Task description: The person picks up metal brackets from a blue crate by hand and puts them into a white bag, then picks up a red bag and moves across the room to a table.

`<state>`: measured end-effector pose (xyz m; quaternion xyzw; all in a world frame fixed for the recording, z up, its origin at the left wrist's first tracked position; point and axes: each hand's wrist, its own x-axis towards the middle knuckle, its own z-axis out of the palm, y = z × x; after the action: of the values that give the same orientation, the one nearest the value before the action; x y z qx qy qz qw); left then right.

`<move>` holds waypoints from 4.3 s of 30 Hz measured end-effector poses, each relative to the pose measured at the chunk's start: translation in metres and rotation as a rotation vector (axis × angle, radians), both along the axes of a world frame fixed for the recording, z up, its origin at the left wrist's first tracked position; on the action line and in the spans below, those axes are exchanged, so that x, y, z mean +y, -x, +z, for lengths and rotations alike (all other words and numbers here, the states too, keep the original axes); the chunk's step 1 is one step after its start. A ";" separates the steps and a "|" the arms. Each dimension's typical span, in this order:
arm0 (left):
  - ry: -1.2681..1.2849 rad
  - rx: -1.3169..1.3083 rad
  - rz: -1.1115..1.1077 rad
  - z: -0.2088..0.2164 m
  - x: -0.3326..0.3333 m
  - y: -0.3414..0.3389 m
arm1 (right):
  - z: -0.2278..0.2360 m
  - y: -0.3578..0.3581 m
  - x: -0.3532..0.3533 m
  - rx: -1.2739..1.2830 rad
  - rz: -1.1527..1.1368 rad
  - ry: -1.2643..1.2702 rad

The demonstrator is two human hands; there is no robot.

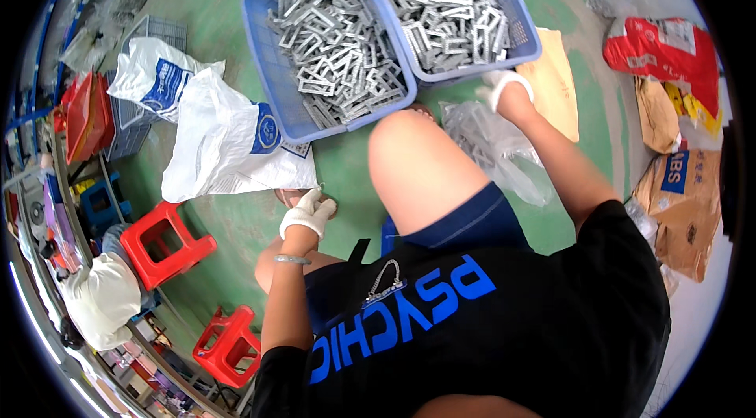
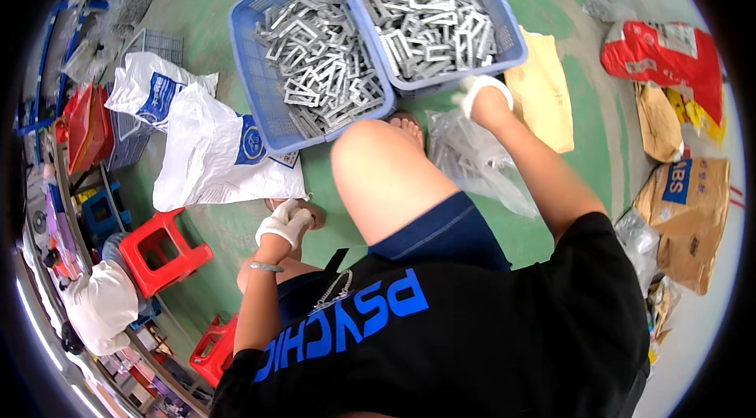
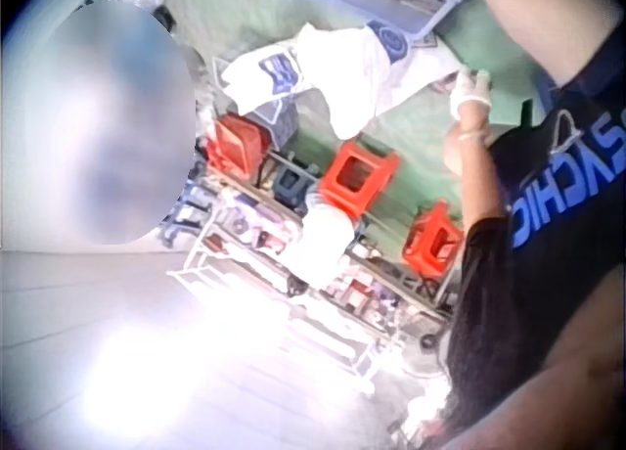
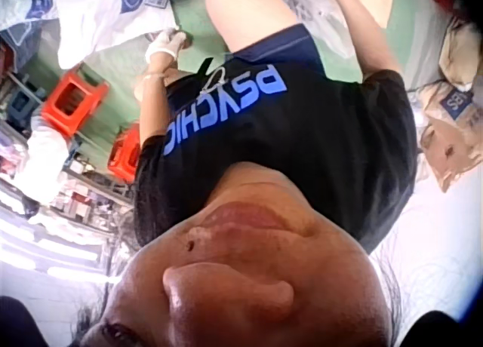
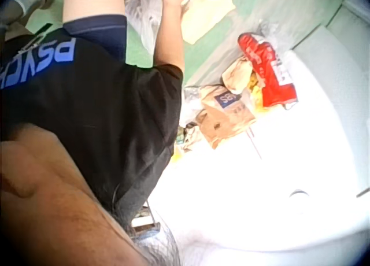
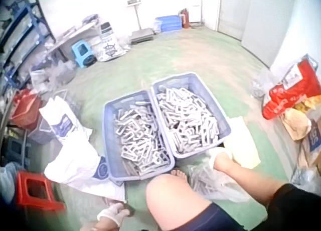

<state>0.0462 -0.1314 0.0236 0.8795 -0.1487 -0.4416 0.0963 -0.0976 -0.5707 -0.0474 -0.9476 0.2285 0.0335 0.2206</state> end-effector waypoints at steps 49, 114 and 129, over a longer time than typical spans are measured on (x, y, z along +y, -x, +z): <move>0.487 0.091 0.422 -0.035 -0.004 -0.131 | -0.177 -0.422 0.125 0.481 -0.005 0.132; 1.493 0.216 0.971 -0.010 -0.005 -0.131 | 0.079 -0.254 0.182 -0.175 0.502 -1.094; 1.638 0.274 1.527 0.008 0.065 -0.190 | 0.099 -0.262 0.201 -0.617 0.667 -0.294</move>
<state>0.2362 -0.0668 0.0320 0.3560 0.1951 -0.1292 0.9047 0.1641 -0.3696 0.0517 -0.8936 -0.1716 -0.1486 0.3873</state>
